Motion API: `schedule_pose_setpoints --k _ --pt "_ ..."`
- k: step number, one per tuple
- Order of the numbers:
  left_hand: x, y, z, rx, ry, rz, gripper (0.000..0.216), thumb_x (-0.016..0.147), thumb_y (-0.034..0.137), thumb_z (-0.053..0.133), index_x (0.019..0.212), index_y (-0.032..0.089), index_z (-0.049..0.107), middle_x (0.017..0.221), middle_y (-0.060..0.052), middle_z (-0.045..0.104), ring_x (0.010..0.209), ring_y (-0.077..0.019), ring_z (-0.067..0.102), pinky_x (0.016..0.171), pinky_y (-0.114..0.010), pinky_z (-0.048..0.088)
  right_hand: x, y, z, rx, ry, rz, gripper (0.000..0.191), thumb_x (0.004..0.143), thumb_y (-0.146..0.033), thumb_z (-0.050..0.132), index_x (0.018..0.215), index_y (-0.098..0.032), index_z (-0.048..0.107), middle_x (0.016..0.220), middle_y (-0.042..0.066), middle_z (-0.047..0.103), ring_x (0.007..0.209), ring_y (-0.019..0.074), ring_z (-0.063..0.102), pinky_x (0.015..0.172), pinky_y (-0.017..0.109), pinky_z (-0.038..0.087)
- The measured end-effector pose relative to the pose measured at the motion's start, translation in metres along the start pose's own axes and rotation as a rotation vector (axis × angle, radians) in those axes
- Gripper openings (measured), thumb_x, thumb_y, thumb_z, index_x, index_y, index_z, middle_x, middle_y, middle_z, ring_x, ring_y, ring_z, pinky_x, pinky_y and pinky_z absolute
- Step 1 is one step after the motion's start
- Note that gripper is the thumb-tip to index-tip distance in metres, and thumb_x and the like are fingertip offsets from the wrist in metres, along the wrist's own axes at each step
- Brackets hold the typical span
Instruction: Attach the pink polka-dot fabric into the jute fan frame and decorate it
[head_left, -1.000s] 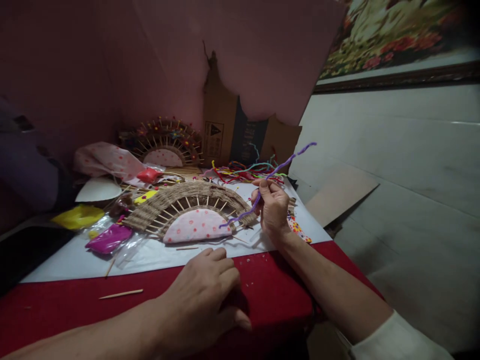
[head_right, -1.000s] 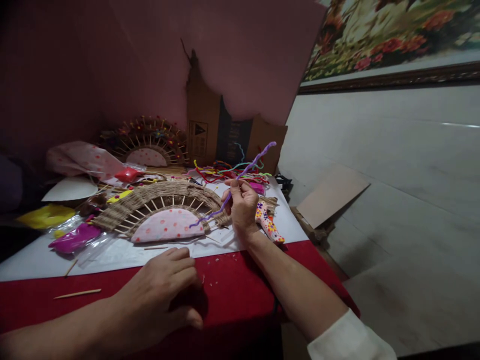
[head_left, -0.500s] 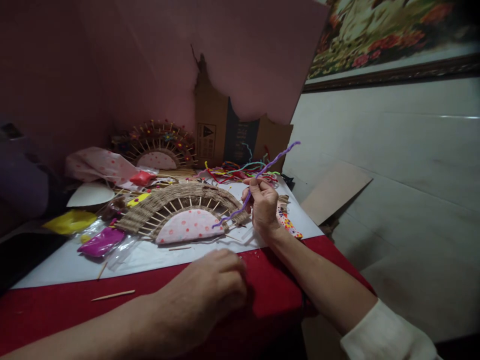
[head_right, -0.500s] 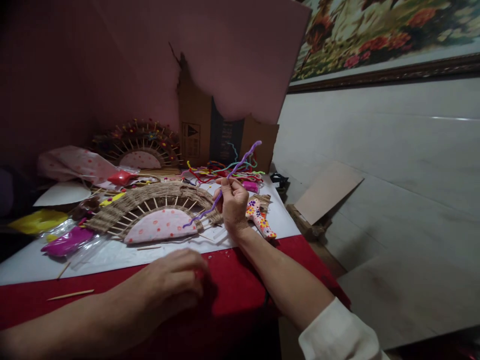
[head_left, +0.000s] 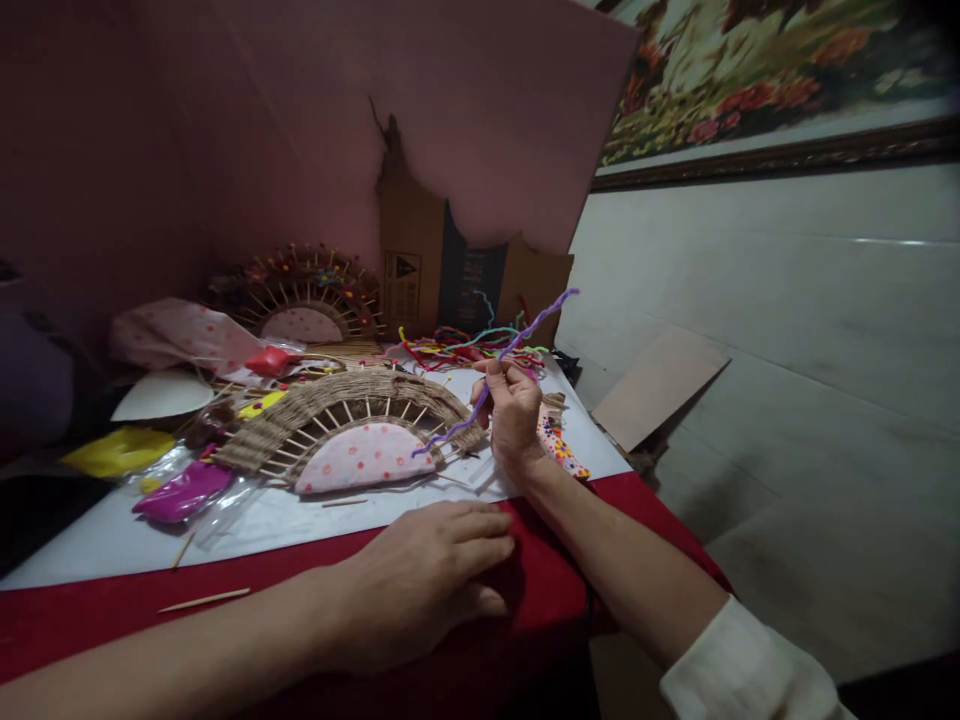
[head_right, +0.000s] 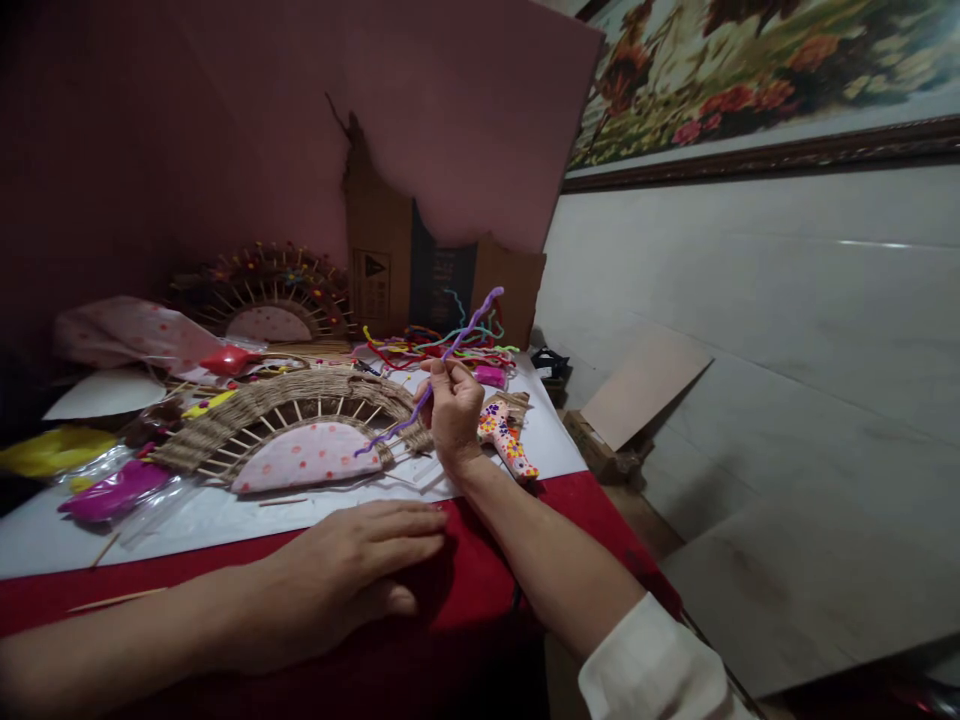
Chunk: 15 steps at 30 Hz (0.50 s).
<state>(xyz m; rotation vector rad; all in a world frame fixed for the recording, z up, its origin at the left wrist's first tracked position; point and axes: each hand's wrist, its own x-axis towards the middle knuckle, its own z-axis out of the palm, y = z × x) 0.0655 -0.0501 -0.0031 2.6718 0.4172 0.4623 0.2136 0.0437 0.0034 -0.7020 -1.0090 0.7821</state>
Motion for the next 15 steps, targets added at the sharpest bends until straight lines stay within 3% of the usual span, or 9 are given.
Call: schedule_pose_setpoints --k 2,4,6,8,10,12,14,15 --pt "0.01 -0.003 0.007 0.06 -0.036 0.021 0.06 0.082 0.047 0.052 0.128 0.008 0.048 0.135 -0.022 0.046 0.126 -0.0329 0.039 0.102 -0.044 0.032 0.001 0.001 -0.001 -0.006 0.0 -0.003 0.03 0.076 -0.045 0.06 0.075 -0.015 0.056 0.044 -0.009 0.047 0.028 0.0032 0.032 0.027 0.016 0.023" --pt "0.009 0.002 0.011 0.007 -0.088 0.06 0.055 0.084 0.046 0.049 0.127 0.012 0.049 0.132 -0.019 0.05 0.121 -0.0304 0.045 0.1 -0.043 0.035 0.001 0.001 -0.002 -0.006 -0.002 -0.003 0.029 0.077 -0.044 0.059 0.076 -0.015 0.056 0.045 -0.008 0.049 0.028 0.0032 0.033 0.027 0.016 0.023" --pt "-0.002 0.013 0.011 -0.119 -0.143 0.148 0.03 0.089 0.036 0.042 0.102 0.022 0.065 0.103 -0.01 0.069 0.098 -0.0211 0.061 0.087 -0.032 0.044 0.001 0.002 -0.002 0.006 -0.007 0.004 0.028 0.078 -0.043 0.058 0.077 -0.015 0.057 0.046 -0.008 0.051 0.028 0.0032 0.034 0.027 0.016 0.023" --pt "-0.017 0.022 0.006 -0.174 -0.091 0.141 0.032 0.091 0.03 0.038 0.077 0.022 0.066 0.068 -0.004 0.069 0.07 -0.0147 0.063 0.07 -0.025 0.047 -0.001 0.002 -0.001 0.027 -0.023 0.021 0.027 0.079 -0.042 0.058 0.077 -0.015 0.057 0.046 -0.007 0.052 0.029 0.0032 0.034 0.027 0.016 0.024" --pt "-0.028 0.023 -0.002 -0.098 0.109 0.026 0.03 0.088 0.032 0.045 0.064 0.021 0.06 0.055 -0.002 0.061 0.057 -0.0131 0.057 0.059 -0.024 0.044 -0.005 0.0 0.001 0.045 -0.044 0.048 0.028 0.078 -0.043 0.059 0.078 -0.015 0.057 0.047 -0.007 0.052 0.029 0.0034 0.034 0.027 0.015 0.024" --pt "-0.03 0.014 -0.013 0.036 0.419 -0.151 0.025 0.085 0.029 0.051 0.062 0.02 0.054 0.054 0.0 0.057 0.053 -0.0123 0.052 0.055 -0.025 0.041 -0.009 -0.002 0.003 0.058 -0.059 0.076 0.029 0.075 -0.044 0.062 0.079 -0.016 0.058 0.047 -0.007 0.051 0.03 0.0036 0.035 0.027 0.015 0.025" --pt "-0.027 -0.002 -0.024 0.077 0.71 -0.272 0.012 0.084 0.023 0.052 0.073 0.019 0.055 0.065 -0.001 0.06 0.061 -0.0129 0.054 0.061 -0.026 0.042 -0.012 -0.004 0.005 0.071 -0.067 0.107 0.031 0.074 -0.045 0.063 0.079 -0.016 0.057 0.046 -0.007 0.051 0.03 0.0037 0.036 0.028 0.015 0.026" --pt "-0.024 -0.011 -0.029 0.058 0.775 -0.322 0.007 0.084 0.021 0.05 0.081 0.019 0.056 0.074 -0.003 0.063 0.069 -0.0141 0.056 0.066 -0.027 0.043 -0.013 -0.004 0.006 0.079 -0.068 0.123 0.032 0.073 -0.046 0.064 0.079 -0.016 0.057 0.046 -0.007 0.051 0.03 0.0037 0.036 0.028 0.015 0.026"
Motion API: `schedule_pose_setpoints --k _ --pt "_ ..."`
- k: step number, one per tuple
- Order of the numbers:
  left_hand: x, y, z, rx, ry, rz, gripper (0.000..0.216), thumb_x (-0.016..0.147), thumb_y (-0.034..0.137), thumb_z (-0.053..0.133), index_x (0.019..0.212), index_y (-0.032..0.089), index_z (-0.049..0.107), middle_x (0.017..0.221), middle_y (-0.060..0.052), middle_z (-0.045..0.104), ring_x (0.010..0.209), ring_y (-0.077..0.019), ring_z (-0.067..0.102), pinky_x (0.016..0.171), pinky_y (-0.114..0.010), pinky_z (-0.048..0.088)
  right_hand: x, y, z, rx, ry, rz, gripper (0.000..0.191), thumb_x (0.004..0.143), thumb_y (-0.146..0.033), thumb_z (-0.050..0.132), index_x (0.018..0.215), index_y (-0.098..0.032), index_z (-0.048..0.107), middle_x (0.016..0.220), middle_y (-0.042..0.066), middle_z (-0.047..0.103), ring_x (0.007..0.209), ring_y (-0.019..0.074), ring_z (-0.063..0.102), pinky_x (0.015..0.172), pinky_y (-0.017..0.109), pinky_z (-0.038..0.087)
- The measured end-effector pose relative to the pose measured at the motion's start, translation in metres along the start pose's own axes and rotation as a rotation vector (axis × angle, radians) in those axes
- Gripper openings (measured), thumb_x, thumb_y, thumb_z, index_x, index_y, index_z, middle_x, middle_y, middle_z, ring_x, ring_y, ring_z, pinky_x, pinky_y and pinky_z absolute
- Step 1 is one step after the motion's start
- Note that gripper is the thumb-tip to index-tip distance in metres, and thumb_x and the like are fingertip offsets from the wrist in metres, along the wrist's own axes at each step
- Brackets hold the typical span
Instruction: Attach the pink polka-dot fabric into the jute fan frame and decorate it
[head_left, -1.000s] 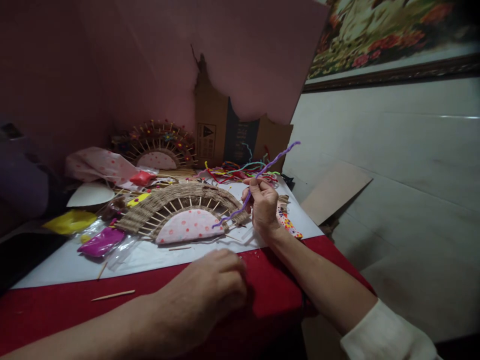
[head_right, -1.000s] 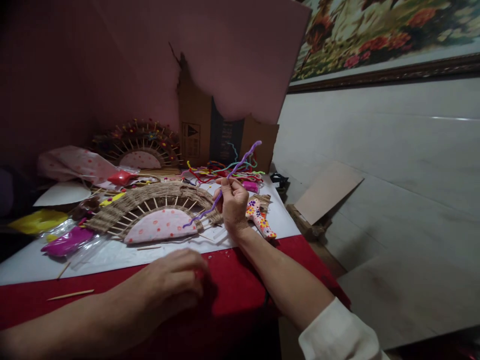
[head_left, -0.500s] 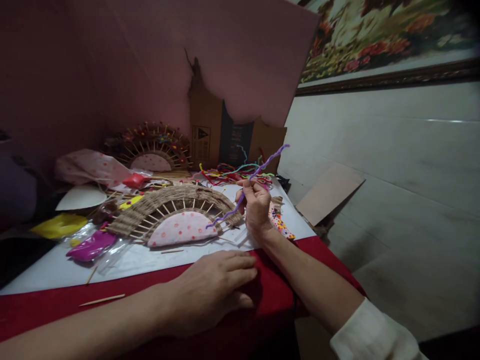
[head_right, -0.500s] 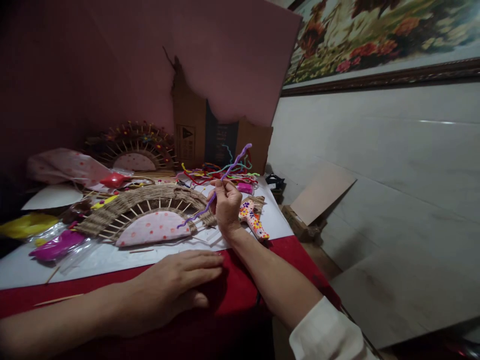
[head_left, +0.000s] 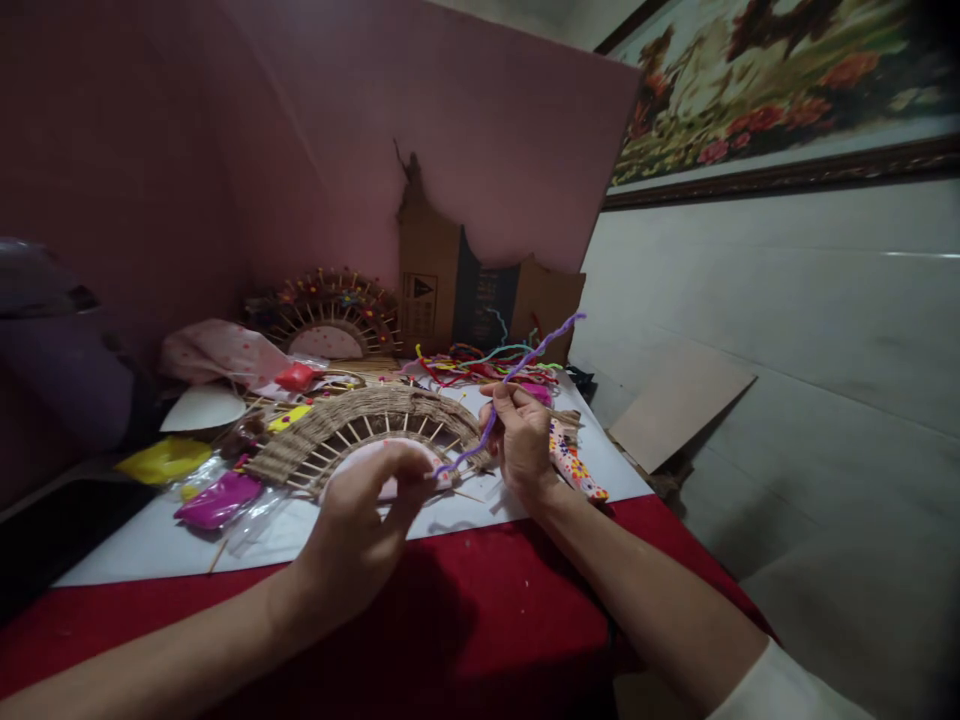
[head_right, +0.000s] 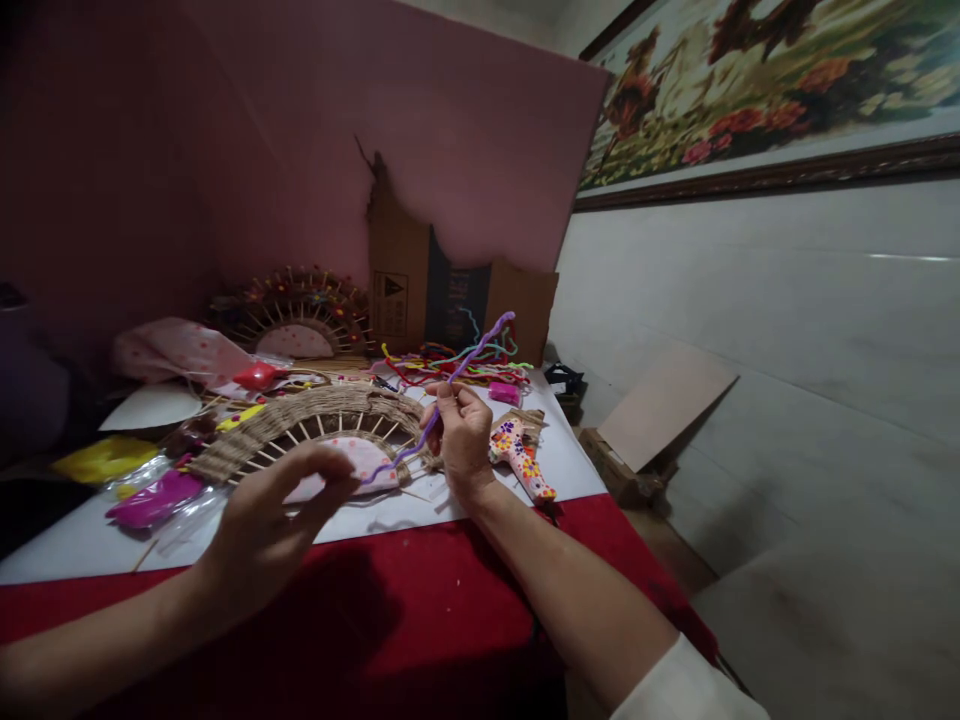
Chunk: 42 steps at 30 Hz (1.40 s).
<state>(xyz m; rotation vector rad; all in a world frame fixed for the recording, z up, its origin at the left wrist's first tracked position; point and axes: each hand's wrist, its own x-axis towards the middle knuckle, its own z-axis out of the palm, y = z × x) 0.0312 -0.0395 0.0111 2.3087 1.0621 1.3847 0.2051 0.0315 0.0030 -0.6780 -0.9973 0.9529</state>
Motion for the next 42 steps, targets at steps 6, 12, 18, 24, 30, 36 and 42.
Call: schedule_pose_setpoints --k 6,12,18,24,30,36,42 --pt "0.02 -0.023 0.006 -0.308 -0.254 -0.396 0.028 0.085 0.036 0.047 0.082 0.015 0.066 0.08 -0.005 0.066 0.073 -0.0161 0.057 0.065 -0.026 0.042 -0.004 0.004 0.003 0.018 -0.017 0.072 0.034 0.072 -0.048 0.065 0.079 -0.016 0.057 0.046 -0.007 0.052 0.028 0.0034 0.035 0.027 0.014 0.025" --pt "0.005 -0.024 0.006 -0.569 -0.363 -0.592 0.018 0.072 0.03 0.062 0.068 0.014 0.066 0.059 0.001 0.061 0.055 -0.0099 0.049 0.054 -0.021 0.034 -0.009 0.007 0.004 -0.018 -0.024 0.068 0.036 0.075 -0.05 0.061 0.082 -0.016 0.058 0.048 -0.006 0.053 0.03 0.0041 0.037 0.027 0.014 0.026" --pt "0.003 -0.024 0.0 -0.678 -0.247 -0.652 0.016 0.076 0.029 0.058 0.072 0.014 0.064 0.048 0.001 0.058 0.045 -0.0074 0.04 0.045 -0.019 0.027 -0.012 0.011 0.003 -0.132 -0.058 0.009 0.033 0.078 -0.049 0.058 0.084 -0.016 0.058 0.048 -0.006 0.054 0.029 0.0043 0.037 0.027 0.015 0.025" --pt "0.006 -0.022 -0.005 -0.777 0.015 -0.708 0.017 0.073 0.03 0.06 0.078 0.014 0.059 0.045 0.002 0.057 0.037 -0.0057 0.033 0.04 -0.019 0.02 -0.031 0.004 0.001 -0.519 -0.112 -0.34 0.039 0.09 -0.038 0.043 0.059 -0.018 0.053 0.043 -0.003 0.046 0.034 0.0074 0.039 0.035 0.021 0.031" --pt "0.005 -0.021 -0.003 -0.779 -0.044 -0.591 0.015 0.075 0.029 0.058 0.075 0.014 0.061 0.046 0.002 0.057 0.039 -0.0067 0.04 0.039 -0.019 0.024 -0.047 -0.013 0.01 -0.908 -0.509 -1.129 0.027 0.084 -0.012 0.046 0.106 -0.019 0.06 0.098 0.009 0.067 0.096 0.0212 0.059 0.08 0.038 0.049" --pt "0.002 -0.019 -0.002 -0.734 -0.094 -0.537 0.015 0.078 0.025 0.055 0.069 0.014 0.061 0.049 0.001 0.057 0.045 -0.0078 0.043 0.044 -0.019 0.031 -0.05 -0.003 0.018 -1.316 -0.529 -1.208 0.03 0.084 -0.008 0.043 0.111 -0.011 0.057 0.089 0.009 0.068 0.081 0.0199 0.06 0.075 0.036 0.046" --pt "0.001 -0.012 -0.009 -0.76 0.055 -0.499 0.011 0.071 0.026 0.066 0.071 0.015 0.064 0.06 -0.001 0.063 0.048 -0.0089 0.049 0.043 -0.02 0.035 -0.064 0.003 0.019 -1.38 -0.49 -1.041 0.018 0.088 -0.014 0.042 0.077 -0.016 0.056 0.058 0.001 0.054 0.047 0.0127 0.048 0.046 0.027 0.03"
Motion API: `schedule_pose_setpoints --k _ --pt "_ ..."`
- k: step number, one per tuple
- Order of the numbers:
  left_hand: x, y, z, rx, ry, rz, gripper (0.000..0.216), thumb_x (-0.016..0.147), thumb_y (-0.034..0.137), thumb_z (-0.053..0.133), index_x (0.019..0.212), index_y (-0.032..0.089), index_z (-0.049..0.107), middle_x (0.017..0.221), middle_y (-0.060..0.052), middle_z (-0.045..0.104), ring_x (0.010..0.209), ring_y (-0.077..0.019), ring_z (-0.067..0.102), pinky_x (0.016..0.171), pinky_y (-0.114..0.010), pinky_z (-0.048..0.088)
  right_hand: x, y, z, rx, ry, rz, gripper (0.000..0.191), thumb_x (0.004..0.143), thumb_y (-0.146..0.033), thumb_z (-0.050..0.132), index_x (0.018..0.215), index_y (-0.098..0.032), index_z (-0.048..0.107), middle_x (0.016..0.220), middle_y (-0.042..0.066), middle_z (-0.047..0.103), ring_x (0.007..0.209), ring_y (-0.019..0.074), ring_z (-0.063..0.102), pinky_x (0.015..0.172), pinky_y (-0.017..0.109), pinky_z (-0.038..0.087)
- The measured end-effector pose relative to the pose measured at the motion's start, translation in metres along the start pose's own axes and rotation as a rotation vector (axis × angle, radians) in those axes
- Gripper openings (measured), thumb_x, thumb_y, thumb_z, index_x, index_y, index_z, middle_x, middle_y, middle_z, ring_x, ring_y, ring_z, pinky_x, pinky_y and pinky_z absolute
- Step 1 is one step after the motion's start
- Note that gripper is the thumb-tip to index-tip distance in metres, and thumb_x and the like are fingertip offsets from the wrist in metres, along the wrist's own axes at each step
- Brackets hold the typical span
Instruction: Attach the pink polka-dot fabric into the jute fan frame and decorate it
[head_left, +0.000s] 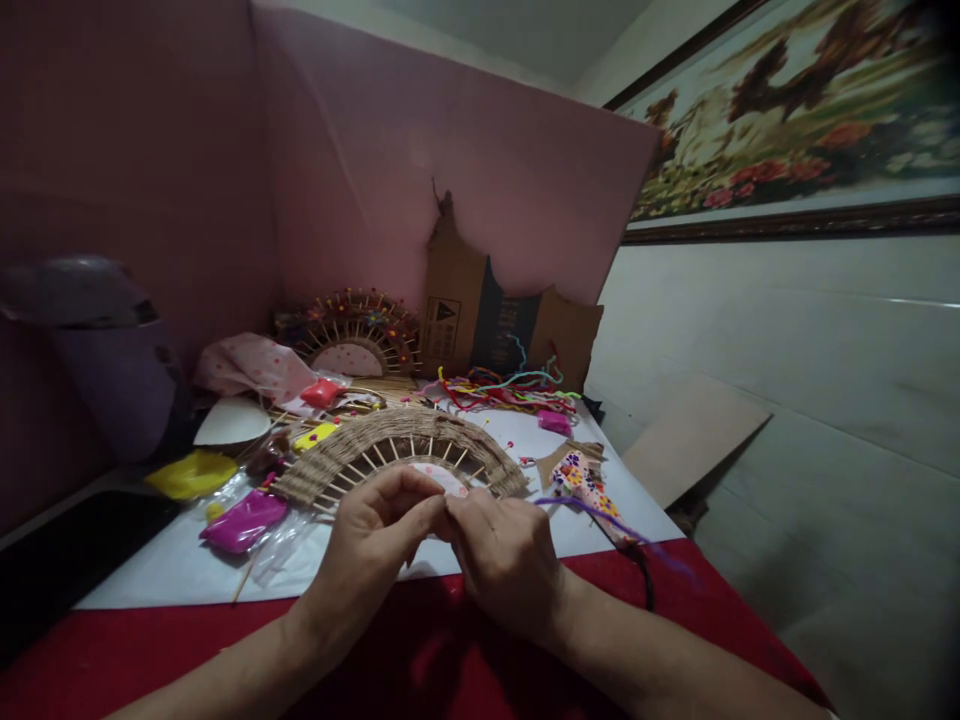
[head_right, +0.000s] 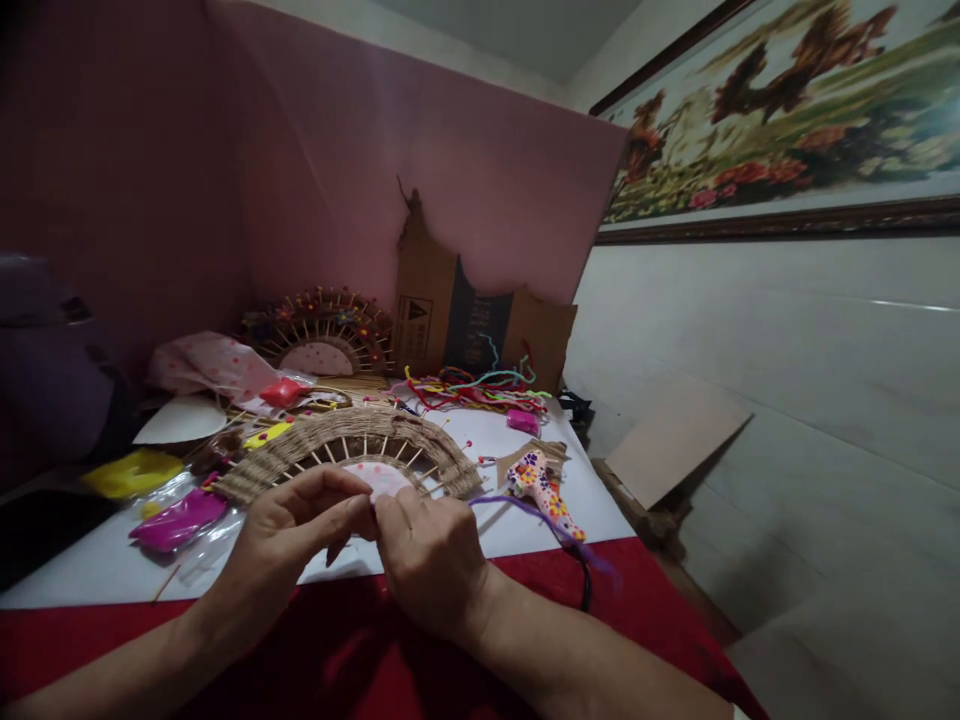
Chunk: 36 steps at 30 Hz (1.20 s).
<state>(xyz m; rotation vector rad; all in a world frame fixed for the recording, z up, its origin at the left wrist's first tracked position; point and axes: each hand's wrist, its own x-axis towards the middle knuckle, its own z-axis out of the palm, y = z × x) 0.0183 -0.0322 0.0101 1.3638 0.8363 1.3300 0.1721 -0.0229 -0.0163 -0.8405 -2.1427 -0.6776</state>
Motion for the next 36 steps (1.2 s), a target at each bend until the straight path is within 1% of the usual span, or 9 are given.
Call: schedule_pose_setpoints --k 5,10,13,16,20,26,30,33,36 --pt "-0.001 -0.001 -0.002 -0.012 -0.047 0.064 0.007 0.07 0.021 0.067 0.075 0.02 0.072 0.066 -0.001 0.066 0.053 -0.0096 0.052 0.044 -0.019 0.037 0.0 -0.003 -0.001 0.119 0.016 0.107 0.013 0.085 -0.013 0.042 0.077 -0.016 0.052 0.061 0.001 0.057 0.049 0.012 0.051 0.049 0.025 0.032" --pt "0.003 -0.003 -0.004 -0.006 -0.03 0.083 0.009 0.067 0.015 0.069 0.07 0.022 0.073 0.079 -0.002 0.069 0.073 -0.0144 0.059 0.062 -0.023 0.047 0.001 -0.004 -0.007 0.172 0.017 0.141 0.015 0.084 -0.012 0.041 0.075 -0.016 0.052 0.059 0.001 0.058 0.049 0.0129 0.052 0.05 0.027 0.032" --pt "0.008 -0.005 -0.006 -0.031 -0.05 0.009 0.001 0.068 0.021 0.071 0.068 0.02 0.071 0.071 0.001 0.065 0.058 -0.0085 0.051 0.048 -0.017 0.039 0.001 -0.004 -0.008 0.218 -0.011 0.139 0.014 0.084 -0.014 0.043 0.08 -0.015 0.056 0.062 0.001 0.061 0.052 0.0137 0.056 0.052 0.027 0.035" --pt "0.011 -0.008 -0.009 -0.063 -0.086 -0.084 0.012 0.068 0.027 0.071 0.064 0.017 0.066 0.061 0.003 0.057 0.048 -0.0049 0.041 0.042 -0.016 0.03 0.001 -0.003 -0.008 0.241 -0.039 0.133 0.015 0.085 -0.015 0.043 0.079 -0.015 0.057 0.063 0.002 0.062 0.053 0.014 0.056 0.053 0.027 0.035" --pt "0.012 -0.008 -0.01 -0.025 -0.132 -0.142 0.019 0.068 0.03 0.07 0.064 0.014 0.062 0.058 0.004 0.052 0.049 -0.0053 0.04 0.044 -0.017 0.031 0.0 0.001 -0.005 0.243 -0.074 0.118 0.019 0.085 -0.016 0.042 0.072 -0.016 0.055 0.059 0.001 0.059 0.051 0.0135 0.053 0.053 0.027 0.033" --pt "0.011 -0.011 -0.005 0.019 -0.163 -0.189 0.017 0.071 0.029 0.062 0.065 0.016 0.054 0.05 0.006 0.051 0.043 -0.0063 0.041 0.042 -0.018 0.032 -0.002 0.005 0.0 0.225 -0.062 0.126 0.016 0.085 -0.017 0.044 0.075 -0.015 0.056 0.061 0.001 0.059 0.053 0.0132 0.053 0.055 0.026 0.033" --pt "0.011 -0.018 -0.005 -0.011 -0.167 -0.182 0.013 0.073 0.025 0.058 0.067 0.016 0.051 0.049 0.006 0.056 0.036 -0.005 0.044 0.042 -0.019 0.033 -0.002 0.007 0.0 0.245 -0.086 0.103 0.018 0.085 -0.016 0.042 0.072 -0.015 0.055 0.058 0.001 0.058 0.052 0.0127 0.051 0.054 0.025 0.033" --pt "0.011 -0.017 -0.005 -0.028 -0.158 -0.177 0.012 0.07 0.023 0.06 0.066 0.016 0.052 0.055 0.004 0.061 0.036 -0.0059 0.048 0.04 -0.019 0.036 -0.001 0.008 -0.001 0.25 -0.072 0.084 0.019 0.084 -0.016 0.042 0.07 -0.016 0.054 0.057 0.001 0.056 0.05 0.0125 0.05 0.053 0.025 0.033" --pt "0.011 -0.014 -0.003 -0.023 -0.144 -0.186 0.011 0.065 0.021 0.06 0.063 0.016 0.051 0.052 0.004 0.06 0.033 -0.0065 0.049 0.038 -0.019 0.038 -0.001 0.007 -0.001 0.26 -0.062 0.068 0.018 0.084 -0.015 0.043 0.07 -0.016 0.055 0.058 0.0 0.057 0.05 0.0125 0.049 0.053 0.025 0.033"
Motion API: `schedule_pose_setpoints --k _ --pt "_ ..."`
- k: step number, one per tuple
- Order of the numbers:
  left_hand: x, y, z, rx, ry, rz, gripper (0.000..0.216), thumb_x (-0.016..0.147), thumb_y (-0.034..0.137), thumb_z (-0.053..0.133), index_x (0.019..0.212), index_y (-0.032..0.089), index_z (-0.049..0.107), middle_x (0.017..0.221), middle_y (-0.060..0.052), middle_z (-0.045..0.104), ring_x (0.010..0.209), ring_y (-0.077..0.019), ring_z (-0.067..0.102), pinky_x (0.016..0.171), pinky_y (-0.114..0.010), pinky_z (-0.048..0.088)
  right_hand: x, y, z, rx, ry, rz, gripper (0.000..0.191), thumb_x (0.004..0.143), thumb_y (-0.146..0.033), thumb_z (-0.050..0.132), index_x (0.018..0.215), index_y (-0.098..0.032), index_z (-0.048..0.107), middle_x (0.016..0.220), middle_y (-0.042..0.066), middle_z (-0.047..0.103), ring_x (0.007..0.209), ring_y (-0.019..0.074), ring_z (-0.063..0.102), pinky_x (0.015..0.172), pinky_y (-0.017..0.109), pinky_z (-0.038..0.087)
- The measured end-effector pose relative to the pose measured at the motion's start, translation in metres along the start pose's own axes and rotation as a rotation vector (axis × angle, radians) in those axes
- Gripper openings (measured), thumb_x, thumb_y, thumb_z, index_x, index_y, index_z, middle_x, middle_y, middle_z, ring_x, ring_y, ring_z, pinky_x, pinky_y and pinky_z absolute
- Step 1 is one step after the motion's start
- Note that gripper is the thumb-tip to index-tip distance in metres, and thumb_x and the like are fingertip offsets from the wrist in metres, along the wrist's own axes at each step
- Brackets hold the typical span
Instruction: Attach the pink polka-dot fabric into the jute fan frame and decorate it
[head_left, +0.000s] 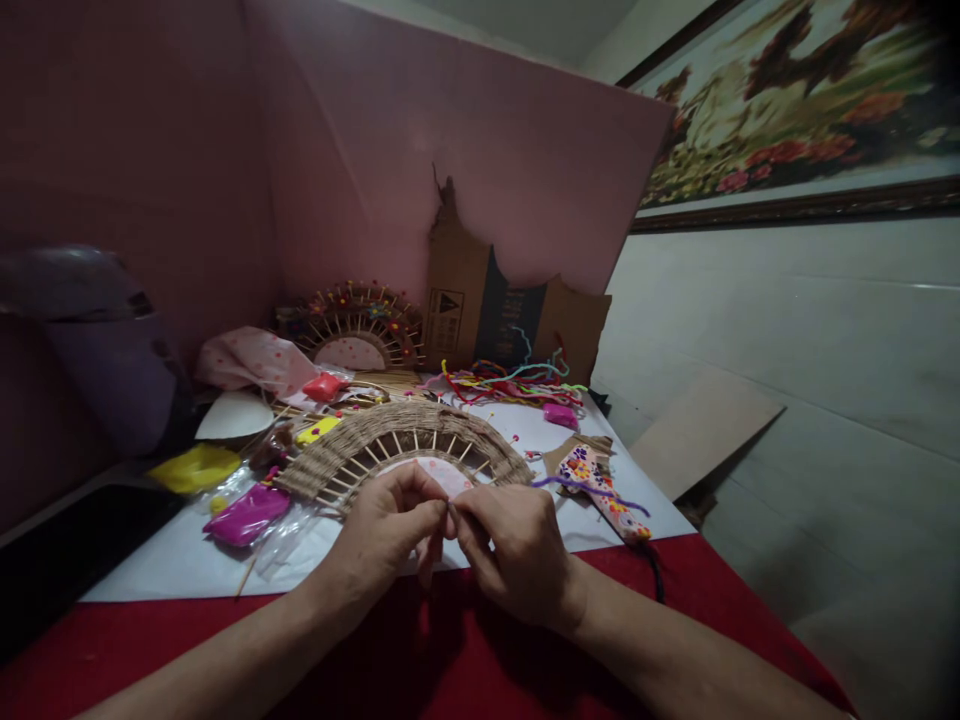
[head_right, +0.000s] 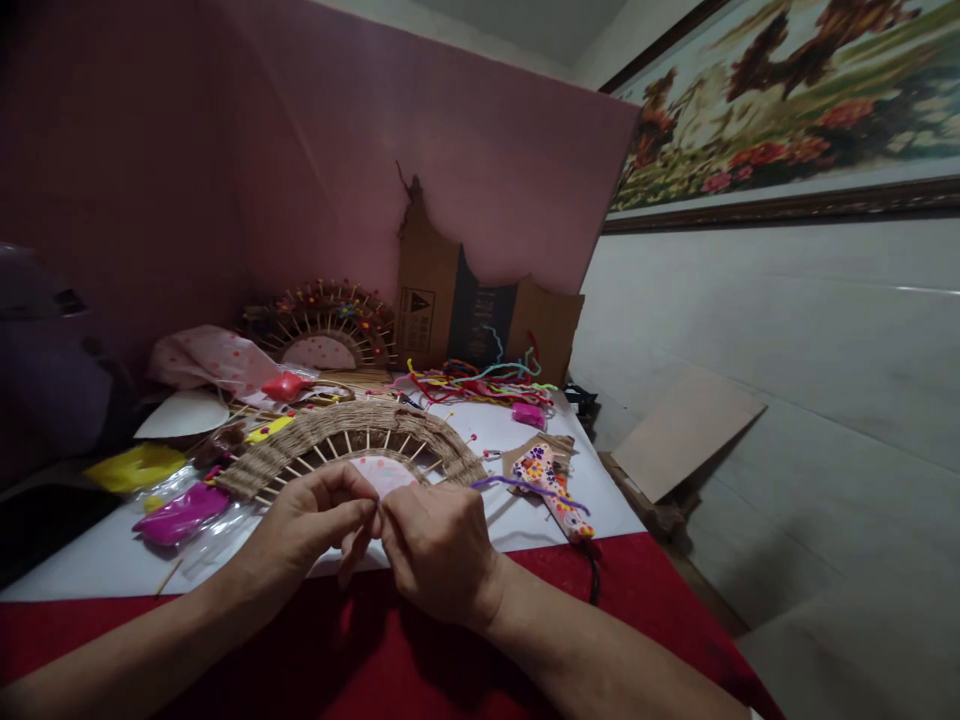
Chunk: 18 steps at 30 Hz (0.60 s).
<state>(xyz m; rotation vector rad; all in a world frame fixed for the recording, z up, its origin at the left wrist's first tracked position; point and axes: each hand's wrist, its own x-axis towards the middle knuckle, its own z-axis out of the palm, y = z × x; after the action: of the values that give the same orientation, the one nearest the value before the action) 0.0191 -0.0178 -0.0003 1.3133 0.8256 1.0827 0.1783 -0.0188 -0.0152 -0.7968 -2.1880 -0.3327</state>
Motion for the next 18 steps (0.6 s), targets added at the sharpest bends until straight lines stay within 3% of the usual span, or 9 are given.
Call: schedule_pose_setpoints --k 13,18 --pt "-0.002 -0.008 0.002 0.077 0.051 0.005 0.008 0.058 0.01 0.048 0.062 0.017 0.05 0.041 0.008 0.052 0.028 -0.0064 0.044 0.03 -0.016 0.033 0.001 -0.004 0.0 0.008 -0.004 -0.052 0.019 0.082 -0.015 0.043 0.067 -0.016 0.055 0.056 0.0 0.057 0.049 0.0121 0.048 0.052 0.027 0.033" --pt "-0.008 0.003 0.004 -0.022 0.028 0.037 0.006 0.063 0.017 0.061 0.067 0.015 0.056 0.055 0.003 0.06 0.04 -0.0088 0.053 0.037 -0.02 0.045 -0.001 -0.003 -0.001 0.088 0.041 0.029 0.013 0.082 -0.014 0.047 0.073 -0.014 0.057 0.057 0.0 0.055 0.049 0.0108 0.048 0.053 0.025 0.035"
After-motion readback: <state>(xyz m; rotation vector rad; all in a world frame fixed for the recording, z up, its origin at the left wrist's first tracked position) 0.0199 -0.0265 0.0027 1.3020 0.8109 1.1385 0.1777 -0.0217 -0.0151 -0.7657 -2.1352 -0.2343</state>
